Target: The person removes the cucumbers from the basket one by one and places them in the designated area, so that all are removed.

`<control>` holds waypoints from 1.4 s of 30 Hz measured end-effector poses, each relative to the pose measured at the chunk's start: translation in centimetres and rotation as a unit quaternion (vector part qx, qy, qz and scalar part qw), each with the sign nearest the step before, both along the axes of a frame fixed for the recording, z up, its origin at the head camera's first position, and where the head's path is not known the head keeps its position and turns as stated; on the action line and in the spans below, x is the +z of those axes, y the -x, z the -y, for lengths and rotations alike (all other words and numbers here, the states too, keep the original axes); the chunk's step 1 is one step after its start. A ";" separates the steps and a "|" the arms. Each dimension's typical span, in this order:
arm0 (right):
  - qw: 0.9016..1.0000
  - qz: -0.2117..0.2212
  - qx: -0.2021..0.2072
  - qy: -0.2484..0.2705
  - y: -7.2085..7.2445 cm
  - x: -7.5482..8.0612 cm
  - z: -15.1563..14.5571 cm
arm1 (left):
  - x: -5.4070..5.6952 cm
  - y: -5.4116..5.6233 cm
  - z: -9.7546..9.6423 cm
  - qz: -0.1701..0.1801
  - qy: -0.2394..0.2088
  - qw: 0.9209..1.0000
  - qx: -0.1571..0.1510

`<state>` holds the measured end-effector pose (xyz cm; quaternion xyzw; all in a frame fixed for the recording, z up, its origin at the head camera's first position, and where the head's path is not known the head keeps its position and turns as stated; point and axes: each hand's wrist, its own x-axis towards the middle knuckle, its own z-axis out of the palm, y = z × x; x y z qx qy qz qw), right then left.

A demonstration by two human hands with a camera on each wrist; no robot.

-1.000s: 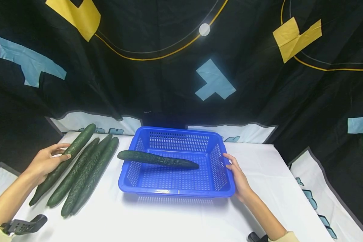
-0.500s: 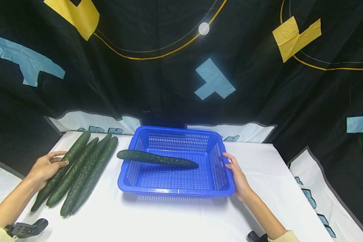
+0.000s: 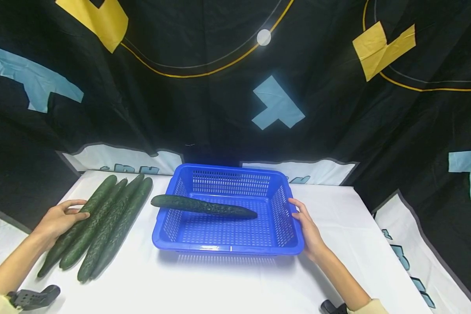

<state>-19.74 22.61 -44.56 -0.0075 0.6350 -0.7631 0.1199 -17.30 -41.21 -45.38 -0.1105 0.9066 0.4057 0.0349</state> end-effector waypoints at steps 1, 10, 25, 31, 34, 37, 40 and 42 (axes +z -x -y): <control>1.000 0.000 0.000 0.000 0.0 0.0 0.0 | 0.1 0.0 -0.1 -0.002 0.003 1.000 -0.001; 1.000 0.001 -0.002 -0.002 0.0 0.0 0.0 | 2.2 1.0 -1.5 -0.055 0.046 0.997 0.006; 1.000 0.005 0.002 -0.010 0.0 0.0 -0.1 | 10.9 3.5 -14.7 -0.128 0.031 0.979 -0.154; 1.000 0.005 0.001 -0.011 0.1 0.0 0.0 | 12.3 4.6 -19.8 -0.115 -0.002 0.964 -0.240; 1.000 0.003 0.000 -0.013 0.1 0.0 0.0 | 12.3 5.3 -21.9 -0.111 -0.013 0.953 -0.281; 1.000 0.003 0.000 -0.014 0.1 0.0 0.0 | 11.9 6.0 -23.7 -0.105 -0.009 0.940 -0.325; 1.000 0.002 -0.001 -0.014 0.1 0.0 0.0 | 11.4 6.5 -25.3 -0.090 0.002 0.929 -0.360; 1.000 0.002 -0.001 -0.013 0.1 0.0 0.0 | 10.9 6.7 -26.2 -0.077 0.007 0.922 -0.380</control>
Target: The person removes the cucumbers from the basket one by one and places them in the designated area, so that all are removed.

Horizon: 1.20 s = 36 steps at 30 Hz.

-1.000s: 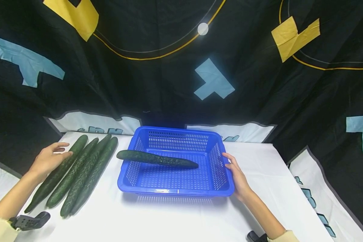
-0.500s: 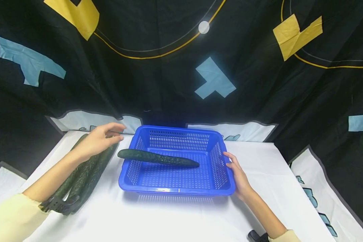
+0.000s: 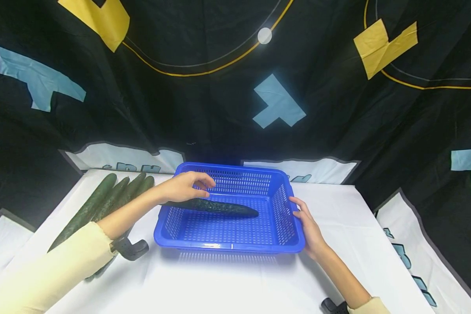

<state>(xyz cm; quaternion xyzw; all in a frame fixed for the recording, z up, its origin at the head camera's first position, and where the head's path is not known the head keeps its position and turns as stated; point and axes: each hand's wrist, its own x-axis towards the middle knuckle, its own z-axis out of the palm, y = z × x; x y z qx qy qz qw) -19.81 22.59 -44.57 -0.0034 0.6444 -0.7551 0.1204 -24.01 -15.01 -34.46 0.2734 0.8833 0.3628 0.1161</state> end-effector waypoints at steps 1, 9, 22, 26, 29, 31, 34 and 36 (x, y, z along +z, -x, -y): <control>1.000 0.000 0.000 0.001 0.0 0.0 0.0 | -0.3 0.1 -0.4 0.004 0.008 1.000 -0.009; 1.000 -0.002 0.000 -0.010 0.1 -0.1 -0.1 | -2.1 0.9 -2.3 0.008 0.065 0.996 -0.066; 1.000 -0.005 0.000 -0.018 0.1 -0.1 -0.1 | -1.8 1.3 -2.9 0.001 0.216 0.975 -0.056; 1.000 -0.008 0.002 -0.017 0.1 -0.1 -0.1 | -1.8 1.2 -3.0 0.007 0.224 0.974 -0.032; 1.000 -0.009 0.002 -0.018 0.1 -0.1 -0.1 | -1.7 1.2 -3.0 0.004 0.226 0.974 -0.027; 1.000 -0.010 0.002 -0.018 0.1 -0.1 -0.1 | -1.6 1.2 -3.0 -0.003 0.226 0.974 -0.034; 1.000 -0.008 0.002 -0.017 0.1 -0.1 -0.2 | -1.4 1.1 -2.9 -0.022 0.213 0.975 -0.051; 1.000 -0.006 0.003 -0.017 0.1 -0.1 -0.2 | -1.2 1.1 -2.7 -0.038 0.199 0.977 -0.062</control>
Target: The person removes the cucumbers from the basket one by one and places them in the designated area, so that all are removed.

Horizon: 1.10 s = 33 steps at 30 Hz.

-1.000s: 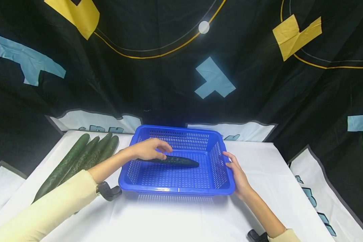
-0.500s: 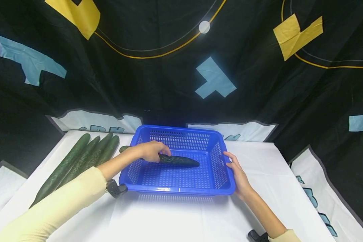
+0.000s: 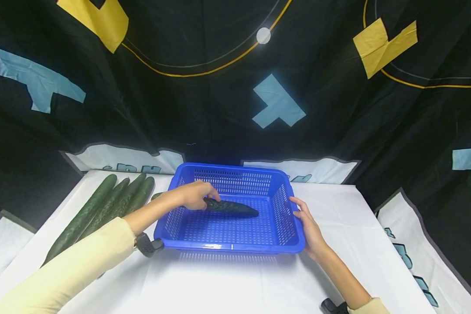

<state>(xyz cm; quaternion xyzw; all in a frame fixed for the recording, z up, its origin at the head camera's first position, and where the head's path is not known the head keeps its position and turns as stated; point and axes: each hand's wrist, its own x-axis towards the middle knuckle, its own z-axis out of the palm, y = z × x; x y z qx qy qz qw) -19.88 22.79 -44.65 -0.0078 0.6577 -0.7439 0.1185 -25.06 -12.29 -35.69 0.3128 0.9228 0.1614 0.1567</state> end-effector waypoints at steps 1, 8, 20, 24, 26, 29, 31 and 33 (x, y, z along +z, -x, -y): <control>1.000 0.000 0.001 0.000 0.0 0.0 0.0 | 0.1 -0.1 0.1 -0.007 -0.008 1.000 -0.005; 1.000 0.001 0.001 0.010 -0.1 0.0 0.2 | 0.7 -0.9 0.8 -0.023 -0.035 0.999 -0.002; 1.000 0.004 0.001 0.014 0.1 -0.1 0.3 | 4.1 -2.7 2.1 -0.059 -0.071 0.995 0.032; 1.000 0.001 0.005 0.013 0.1 0.0 0.3 | 5.5 -3.5 4.0 -0.077 -0.097 0.990 0.068; 1.000 0.002 0.006 0.013 0.0 0.0 0.3 | 5.9 -3.9 5.3 -0.086 -0.108 0.986 0.093; 1.000 0.004 0.007 0.013 0.0 0.1 0.3 | 6.4 -4.5 7.5 -0.095 -0.115 0.979 0.141; 1.000 0.005 0.006 0.012 0.0 0.1 0.3 | 6.4 -4.7 9.1 -0.097 -0.121 0.973 0.172; 1.000 0.005 0.006 0.011 0.0 0.1 0.4 | 6.2 -5.0 10.9 -0.094 -0.128 0.967 0.200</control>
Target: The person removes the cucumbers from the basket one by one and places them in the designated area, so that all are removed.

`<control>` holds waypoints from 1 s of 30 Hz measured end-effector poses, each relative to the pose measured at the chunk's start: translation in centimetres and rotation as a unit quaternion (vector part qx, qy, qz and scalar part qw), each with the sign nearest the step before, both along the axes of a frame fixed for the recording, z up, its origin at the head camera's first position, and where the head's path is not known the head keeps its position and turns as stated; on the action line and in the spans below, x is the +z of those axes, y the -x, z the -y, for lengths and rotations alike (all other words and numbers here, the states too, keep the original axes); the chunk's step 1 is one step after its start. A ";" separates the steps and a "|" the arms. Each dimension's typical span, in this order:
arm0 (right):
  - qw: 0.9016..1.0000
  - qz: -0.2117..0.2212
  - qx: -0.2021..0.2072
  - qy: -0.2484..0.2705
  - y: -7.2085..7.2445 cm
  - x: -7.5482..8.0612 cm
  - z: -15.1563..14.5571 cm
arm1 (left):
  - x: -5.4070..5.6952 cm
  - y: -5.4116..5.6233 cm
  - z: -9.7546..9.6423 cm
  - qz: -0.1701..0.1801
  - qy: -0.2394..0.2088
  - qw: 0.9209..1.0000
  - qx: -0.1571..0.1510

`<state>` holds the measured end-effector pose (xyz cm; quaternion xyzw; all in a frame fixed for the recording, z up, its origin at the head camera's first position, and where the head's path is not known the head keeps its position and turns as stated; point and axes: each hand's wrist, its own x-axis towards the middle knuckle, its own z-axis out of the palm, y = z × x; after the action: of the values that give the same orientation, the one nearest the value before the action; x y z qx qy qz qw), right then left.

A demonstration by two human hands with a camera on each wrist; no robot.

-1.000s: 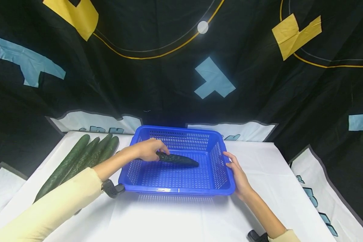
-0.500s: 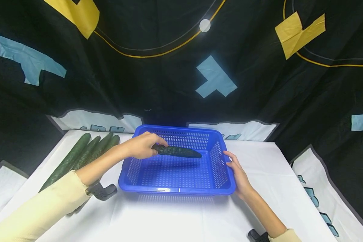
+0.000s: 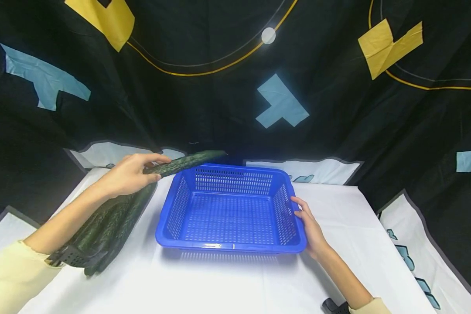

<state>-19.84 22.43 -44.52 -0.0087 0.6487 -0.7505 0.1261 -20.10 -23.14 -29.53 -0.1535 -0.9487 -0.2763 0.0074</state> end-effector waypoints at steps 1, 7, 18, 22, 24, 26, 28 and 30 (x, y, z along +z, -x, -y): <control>1.000 0.000 0.000 0.000 0.0 0.0 0.0 | -0.2 -0.1 0.9 0.002 -0.005 1.000 0.012; 1.000 0.002 0.002 0.002 0.0 0.0 0.0 | -2.2 -1.0 6.3 0.023 -0.034 0.996 0.083; 1.000 0.005 0.004 -0.002 -0.1 0.1 0.0 | -7.3 -2.6 15.1 0.048 -0.112 0.980 0.157; 1.000 0.006 0.003 -0.002 -0.1 0.0 0.0 | -8.9 -3.1 17.0 0.046 -0.116 0.975 0.184; 1.000 0.006 0.003 -0.002 -0.1 0.0 0.0 | -9.5 -3.3 17.7 0.051 -0.119 0.972 0.195; 1.000 0.005 0.001 -0.003 -0.1 0.1 0.0 | -10.1 -3.5 18.3 0.055 -0.127 0.970 0.202; 1.000 0.004 0.001 -0.004 -0.1 0.1 0.0 | -10.7 -3.6 18.8 0.055 -0.128 0.968 0.207; 1.000 0.004 0.000 -0.004 -0.1 0.1 0.0 | -11.3 -3.8 19.2 0.058 -0.132 0.966 0.213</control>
<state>-19.77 22.43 -44.41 -0.0056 0.6509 -0.7481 0.1289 -16.31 -42.35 -40.85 0.0705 -0.9132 -0.4000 0.0313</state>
